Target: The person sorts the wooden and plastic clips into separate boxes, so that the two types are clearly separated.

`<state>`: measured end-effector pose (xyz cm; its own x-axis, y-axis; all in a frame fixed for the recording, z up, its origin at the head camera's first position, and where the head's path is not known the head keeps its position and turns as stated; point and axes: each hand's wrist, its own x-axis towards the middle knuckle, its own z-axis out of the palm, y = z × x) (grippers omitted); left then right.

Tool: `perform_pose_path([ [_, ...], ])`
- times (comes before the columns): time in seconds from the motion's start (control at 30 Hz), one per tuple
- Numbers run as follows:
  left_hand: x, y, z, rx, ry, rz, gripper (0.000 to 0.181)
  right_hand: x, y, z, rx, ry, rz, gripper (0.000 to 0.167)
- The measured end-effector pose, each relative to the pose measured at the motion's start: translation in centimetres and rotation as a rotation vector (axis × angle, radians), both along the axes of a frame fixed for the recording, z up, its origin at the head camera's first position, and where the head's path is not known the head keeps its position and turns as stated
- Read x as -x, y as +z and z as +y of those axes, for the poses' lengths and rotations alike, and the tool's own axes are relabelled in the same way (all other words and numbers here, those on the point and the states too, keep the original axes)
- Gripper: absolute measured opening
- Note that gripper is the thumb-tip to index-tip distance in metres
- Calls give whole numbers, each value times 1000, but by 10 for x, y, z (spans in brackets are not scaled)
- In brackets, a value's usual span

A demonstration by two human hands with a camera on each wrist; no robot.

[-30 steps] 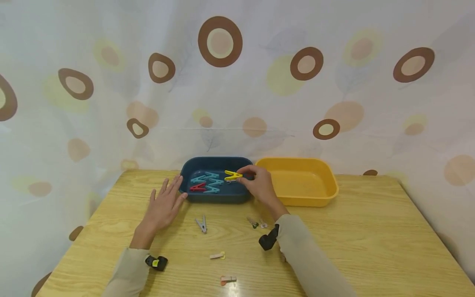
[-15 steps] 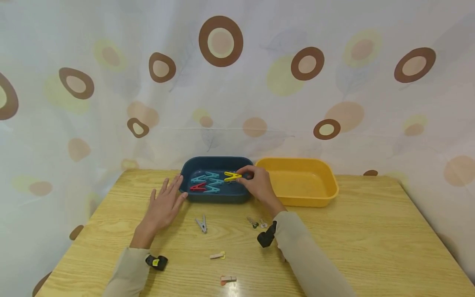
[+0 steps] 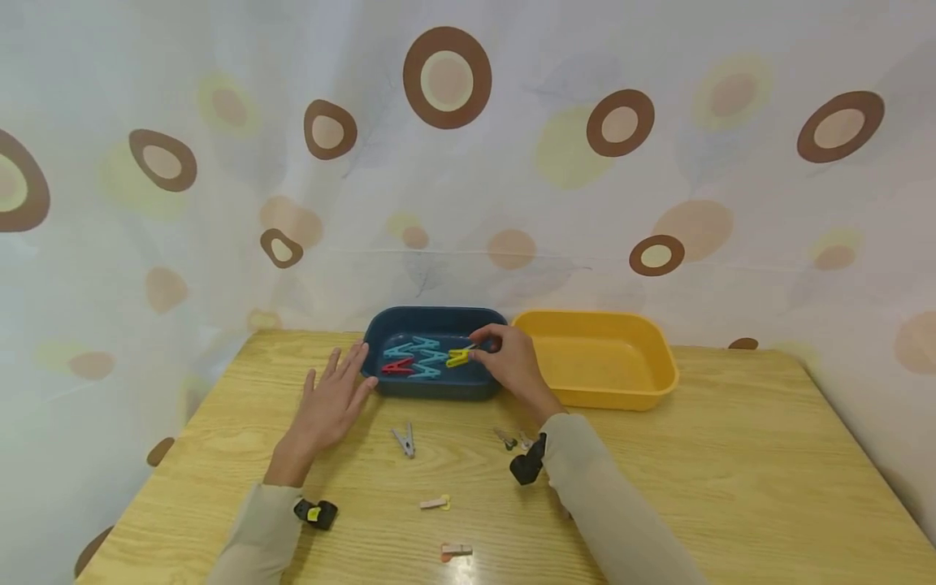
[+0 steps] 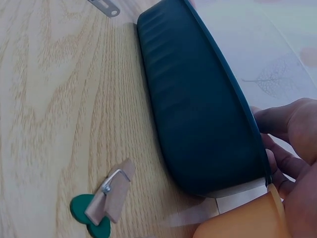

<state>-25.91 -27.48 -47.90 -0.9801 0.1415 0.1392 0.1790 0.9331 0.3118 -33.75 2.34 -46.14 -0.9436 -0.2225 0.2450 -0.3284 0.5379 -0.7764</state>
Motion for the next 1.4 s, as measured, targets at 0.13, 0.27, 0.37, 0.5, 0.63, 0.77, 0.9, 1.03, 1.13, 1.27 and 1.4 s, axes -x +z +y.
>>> perform_pose_path([
  [0.13, 0, 1, 1, 4, 1, 14, 66, 1, 0, 1, 0, 9, 2, 22],
  [0.27, 0, 1, 0, 5, -3, 12, 66, 0, 1, 2, 24, 18, 2, 22],
  [0.37, 0, 2, 0, 4, -5, 0, 66, -2, 2, 4, 49, 20, 4, 20],
  [0.5, 0, 2, 2, 6, -6, -3, 66, -9, 5, 8, 72, 23, 18, 18],
  [0.63, 0, 2, 3, 13, -4, 5, 66, -18, 10, 12, 86, 43, 47, 19],
  [0.77, 1, 0, 2, 17, 1, 4, 66, -30, 13, 11, 115, 64, 69, 20],
  [0.9, 1, -1, 2, 15, 5, -6, 66, -44, 13, 7, 169, 90, 76, 18],
  [1.03, 1, -1, 1, 9, 1, -7, 66, -58, 10, 2, 219, 104, 75, 18],
  [1.13, 0, 0, 1, 3, -1, -4, 65, -67, 7, -2, 245, 104, 82, 19],
  [1.27, -1, 2, 1, -1, 0, -10, 65, -77, 3, -10, 261, 104, 70, 22],
  [1.4, -1, 2, 2, 3, -4, -7, 65, -85, -1, -17, 288, 96, 49, 24],
])
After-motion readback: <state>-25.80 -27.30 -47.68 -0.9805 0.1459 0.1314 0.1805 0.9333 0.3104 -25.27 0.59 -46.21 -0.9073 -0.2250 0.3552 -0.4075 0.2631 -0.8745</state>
